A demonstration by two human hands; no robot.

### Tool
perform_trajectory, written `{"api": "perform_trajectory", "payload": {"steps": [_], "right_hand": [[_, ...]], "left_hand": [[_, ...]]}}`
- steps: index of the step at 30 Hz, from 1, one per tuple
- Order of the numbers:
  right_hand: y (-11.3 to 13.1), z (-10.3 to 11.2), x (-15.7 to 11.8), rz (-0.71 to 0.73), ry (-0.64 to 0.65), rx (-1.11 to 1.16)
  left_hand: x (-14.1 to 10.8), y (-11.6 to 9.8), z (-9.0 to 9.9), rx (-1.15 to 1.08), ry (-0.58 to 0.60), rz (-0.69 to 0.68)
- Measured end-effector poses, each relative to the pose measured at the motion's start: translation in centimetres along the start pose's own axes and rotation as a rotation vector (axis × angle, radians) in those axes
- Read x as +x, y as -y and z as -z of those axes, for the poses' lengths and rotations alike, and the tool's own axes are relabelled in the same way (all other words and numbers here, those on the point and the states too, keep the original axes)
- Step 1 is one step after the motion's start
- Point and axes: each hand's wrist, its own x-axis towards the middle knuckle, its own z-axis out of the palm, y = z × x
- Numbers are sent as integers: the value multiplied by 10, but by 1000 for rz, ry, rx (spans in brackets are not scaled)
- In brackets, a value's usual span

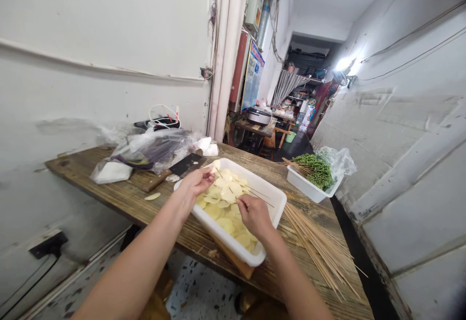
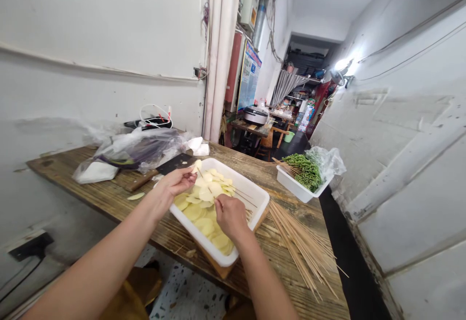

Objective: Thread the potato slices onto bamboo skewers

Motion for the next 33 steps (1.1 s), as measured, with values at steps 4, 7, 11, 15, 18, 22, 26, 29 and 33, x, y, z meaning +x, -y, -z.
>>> {"api": "perform_trajectory", "payload": {"steps": [4, 7, 11, 15, 18, 22, 26, 29, 33], "right_hand": [[0, 1, 1, -13, 17, -74], [0, 2, 2, -20, 25, -101], [0, 2, 4, -36, 29, -120], [2, 2, 7, -65, 3, -127], [2, 2, 8, -92, -24, -128], [3, 2, 7, -116, -12, -107], [2, 2, 7, -160, 11, -87], [2, 2, 6, -180, 10, -84], [3, 1, 5, -167, 6, -52]], "left_hand": [[3, 2, 1, 30, -20, -88], [3, 4, 0, 51, -9, -122], [-1, 8, -2, 75, 14, -135], [-6, 13, -6, 75, 11, -156], [-9, 13, -7, 45, 4, -174], [-11, 12, -3, 94, 101, -192], [-14, 14, 1, 212, 89, -258], [-16, 16, 1, 264, 161, -211], [-14, 18, 0, 305, 73, -233]]}}
